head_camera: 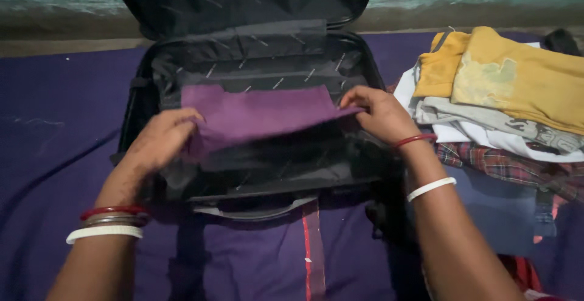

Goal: The person folds several shirts and places them into a black suitcase on the floor.

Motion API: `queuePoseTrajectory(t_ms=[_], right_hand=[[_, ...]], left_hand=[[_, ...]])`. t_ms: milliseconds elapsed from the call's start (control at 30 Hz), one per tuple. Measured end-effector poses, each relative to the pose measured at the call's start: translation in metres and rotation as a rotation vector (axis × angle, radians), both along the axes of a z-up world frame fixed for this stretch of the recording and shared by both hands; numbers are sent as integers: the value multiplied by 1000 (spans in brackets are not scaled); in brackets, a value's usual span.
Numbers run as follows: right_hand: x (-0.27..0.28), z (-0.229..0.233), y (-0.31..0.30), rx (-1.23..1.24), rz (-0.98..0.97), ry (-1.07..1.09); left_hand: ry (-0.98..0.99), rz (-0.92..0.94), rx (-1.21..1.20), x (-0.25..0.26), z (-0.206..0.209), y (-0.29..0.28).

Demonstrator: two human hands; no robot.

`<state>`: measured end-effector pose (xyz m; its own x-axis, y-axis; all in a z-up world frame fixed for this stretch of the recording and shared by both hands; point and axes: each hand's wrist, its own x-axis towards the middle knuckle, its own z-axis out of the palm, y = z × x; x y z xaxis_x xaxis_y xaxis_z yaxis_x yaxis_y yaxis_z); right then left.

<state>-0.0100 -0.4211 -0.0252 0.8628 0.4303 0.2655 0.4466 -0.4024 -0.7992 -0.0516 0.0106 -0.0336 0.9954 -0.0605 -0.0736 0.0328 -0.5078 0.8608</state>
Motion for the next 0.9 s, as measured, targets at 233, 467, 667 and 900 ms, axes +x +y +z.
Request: queuePoseTrajectory(t_ms=[233, 467, 667, 900], right_hand=[[-12, -5, -12, -558, -140, 353], [8, -59, -20, -480, -99, 228], [14, -84, -16, -673, -282, 147], [17, -95, -6, -752, -362, 128]], left_hand=[[335, -185, 296, -13, -32, 5], [424, 72, 108, -16, -56, 14], [182, 140, 269, 0, -84, 24], [147, 151, 475, 9, -95, 25]])
